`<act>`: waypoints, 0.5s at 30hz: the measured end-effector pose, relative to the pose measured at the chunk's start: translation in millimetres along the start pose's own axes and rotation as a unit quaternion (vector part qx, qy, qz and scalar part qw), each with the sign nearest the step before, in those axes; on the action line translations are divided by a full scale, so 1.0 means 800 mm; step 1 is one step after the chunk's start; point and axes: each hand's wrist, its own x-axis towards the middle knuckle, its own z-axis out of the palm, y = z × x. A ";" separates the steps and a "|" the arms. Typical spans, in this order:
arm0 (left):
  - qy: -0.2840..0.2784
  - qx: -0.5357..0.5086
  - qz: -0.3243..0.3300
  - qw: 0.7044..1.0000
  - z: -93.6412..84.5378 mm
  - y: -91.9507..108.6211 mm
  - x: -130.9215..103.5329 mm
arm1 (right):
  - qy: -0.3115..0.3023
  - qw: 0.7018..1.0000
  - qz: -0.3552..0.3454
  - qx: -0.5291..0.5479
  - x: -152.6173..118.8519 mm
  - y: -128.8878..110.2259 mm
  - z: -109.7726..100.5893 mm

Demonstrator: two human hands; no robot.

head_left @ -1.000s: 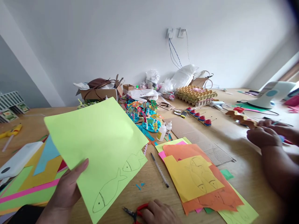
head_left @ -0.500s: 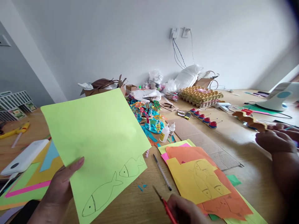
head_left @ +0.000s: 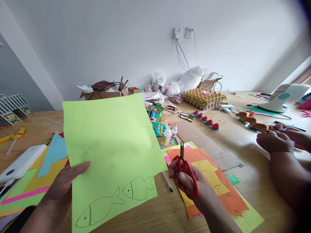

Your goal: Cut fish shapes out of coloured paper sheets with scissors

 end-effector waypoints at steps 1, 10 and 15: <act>-0.005 0.008 0.000 1.000 -0.003 -0.001 0.000 | -0.009 1.000 -0.007 0.000 0.005 -0.006 0.003; -0.024 0.055 -0.034 0.998 -0.021 0.010 -0.016 | -0.079 0.993 -0.070 0.060 0.023 -0.024 0.029; -0.071 0.014 -0.068 0.995 -0.078 -0.011 0.005 | -0.158 0.979 -0.042 0.124 0.012 -0.018 0.045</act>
